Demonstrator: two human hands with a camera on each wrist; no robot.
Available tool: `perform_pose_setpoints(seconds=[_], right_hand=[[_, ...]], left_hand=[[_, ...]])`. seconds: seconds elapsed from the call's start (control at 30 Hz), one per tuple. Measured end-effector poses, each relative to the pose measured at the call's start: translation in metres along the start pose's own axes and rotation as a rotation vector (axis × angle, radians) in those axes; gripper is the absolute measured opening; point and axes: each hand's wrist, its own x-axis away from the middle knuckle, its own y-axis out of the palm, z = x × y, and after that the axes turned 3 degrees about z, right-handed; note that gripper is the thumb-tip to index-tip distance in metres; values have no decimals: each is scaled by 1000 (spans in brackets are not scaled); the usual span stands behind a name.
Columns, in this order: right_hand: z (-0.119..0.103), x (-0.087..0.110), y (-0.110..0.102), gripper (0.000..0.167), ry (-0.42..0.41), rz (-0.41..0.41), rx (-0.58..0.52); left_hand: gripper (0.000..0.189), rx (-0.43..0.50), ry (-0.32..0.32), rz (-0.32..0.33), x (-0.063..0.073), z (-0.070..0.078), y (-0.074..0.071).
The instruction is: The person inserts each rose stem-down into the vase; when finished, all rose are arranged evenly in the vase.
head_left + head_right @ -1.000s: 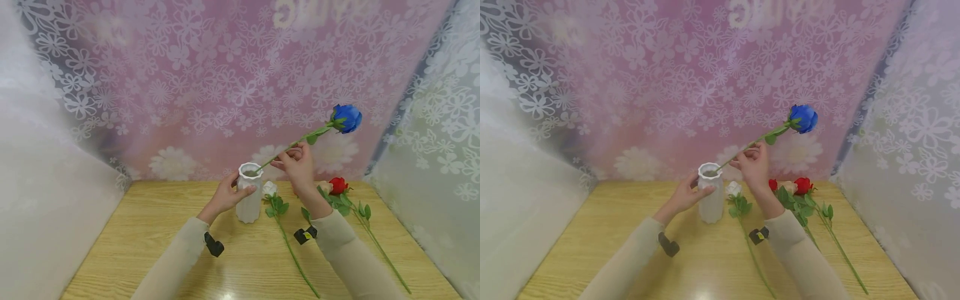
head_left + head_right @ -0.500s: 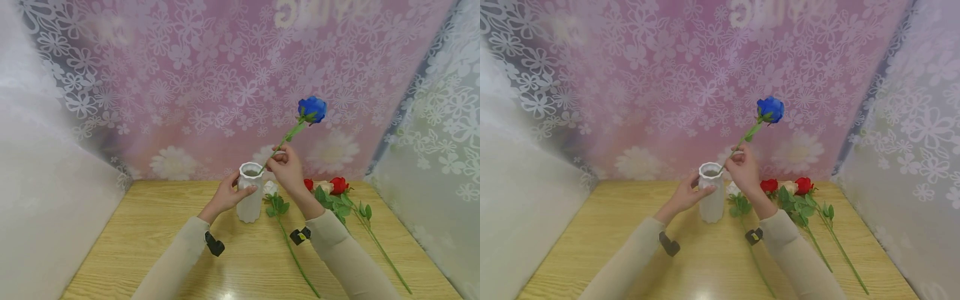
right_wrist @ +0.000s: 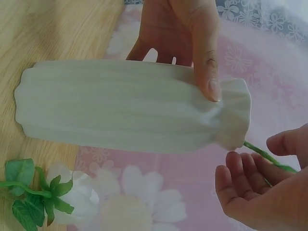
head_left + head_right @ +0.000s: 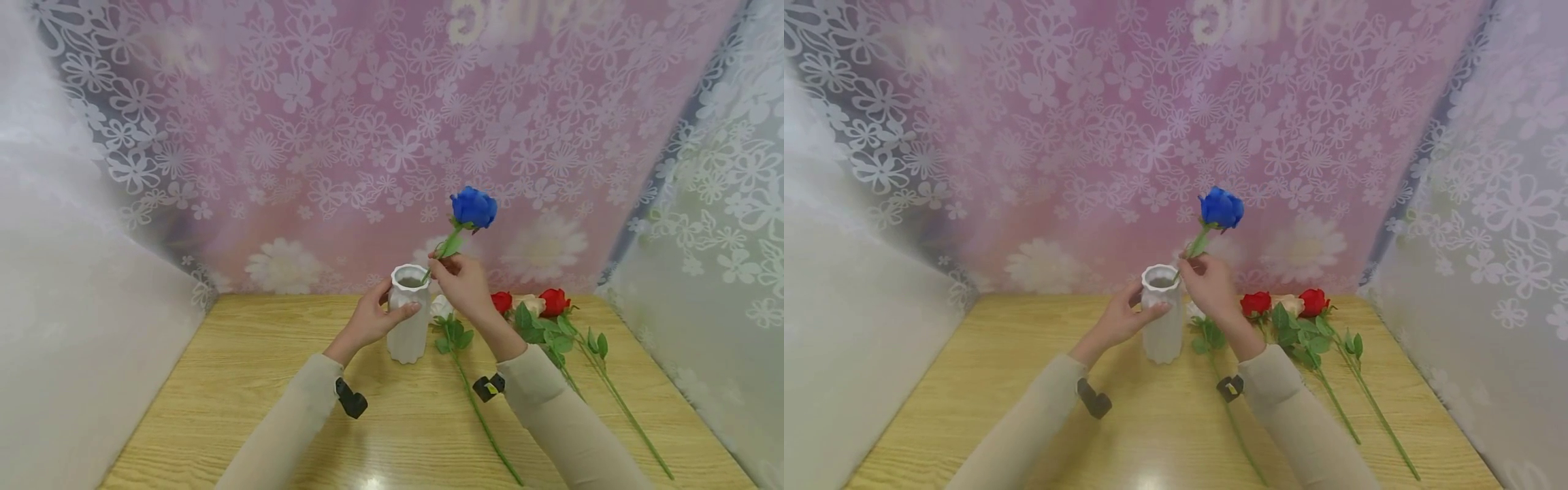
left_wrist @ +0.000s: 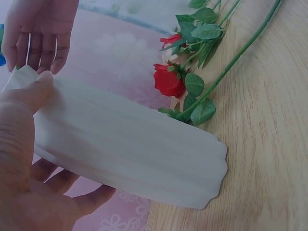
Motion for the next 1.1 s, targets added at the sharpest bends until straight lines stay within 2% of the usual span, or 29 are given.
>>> perform_pose_setpoints(seconds=[0.2, 0.4, 0.67, 0.9, 1.1], right_hand=[[1, 2, -2, 34, -27, -86, 105], [4, 4, -5, 34, -67, -174, 131], [11, 6, -1, 35, -164, -183, 190], [14, 9, -3, 41, -136, -173, 188], [21, 17, -15, 44, -138, -175, 184]], left_hand=[[69, 2, 1, -4, 0, -1, 0], [69, 16, -11, -5, 1, 0, 0], [67, 10, -5, -5, 1, 0, 0], [68, -11, 2, -6, 0, -2, 0], [66, 9, -12, -4, 1, -1, -1]])
